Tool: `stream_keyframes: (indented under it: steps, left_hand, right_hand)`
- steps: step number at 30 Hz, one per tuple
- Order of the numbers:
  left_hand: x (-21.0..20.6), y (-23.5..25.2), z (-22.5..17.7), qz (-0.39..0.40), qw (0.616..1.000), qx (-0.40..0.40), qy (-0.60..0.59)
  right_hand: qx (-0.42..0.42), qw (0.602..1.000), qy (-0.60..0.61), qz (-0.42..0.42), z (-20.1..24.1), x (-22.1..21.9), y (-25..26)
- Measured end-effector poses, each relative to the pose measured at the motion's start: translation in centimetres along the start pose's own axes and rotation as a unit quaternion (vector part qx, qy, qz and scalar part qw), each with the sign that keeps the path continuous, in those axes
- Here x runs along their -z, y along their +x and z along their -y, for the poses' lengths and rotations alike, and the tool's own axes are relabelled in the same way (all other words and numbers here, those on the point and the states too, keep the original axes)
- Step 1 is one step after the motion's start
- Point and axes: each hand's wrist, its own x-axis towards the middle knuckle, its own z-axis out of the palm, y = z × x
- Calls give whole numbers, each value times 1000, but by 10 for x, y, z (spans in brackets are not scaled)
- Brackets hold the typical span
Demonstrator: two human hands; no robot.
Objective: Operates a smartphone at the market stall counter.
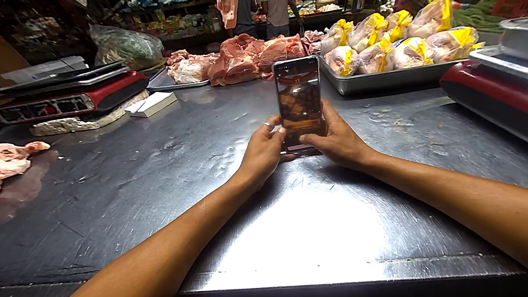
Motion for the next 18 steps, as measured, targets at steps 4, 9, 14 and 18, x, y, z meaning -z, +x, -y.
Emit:
stream_keyframes:
  steps: [4, 9, 14, 18]
  left_hand:
    - [0, 0, 0, 0, 1000, 3, -4]
    - [0, 0, 0, 0, 1000, 3, -5]
    - [0, 0, -1, -2, 1000, 5, -6]
    - [0, 0, 0, -7, 1000, 9, -3]
  right_hand:
    - [-4, 1000, -3, -1, 1, 0, 0]
    - [-4, 1000, -7, -1, 1, 0, 0]
    - [-3, 1000, -6, -1, 0, 0, 1]
    - [-6, 1000, -3, -5, 0, -1, 1]
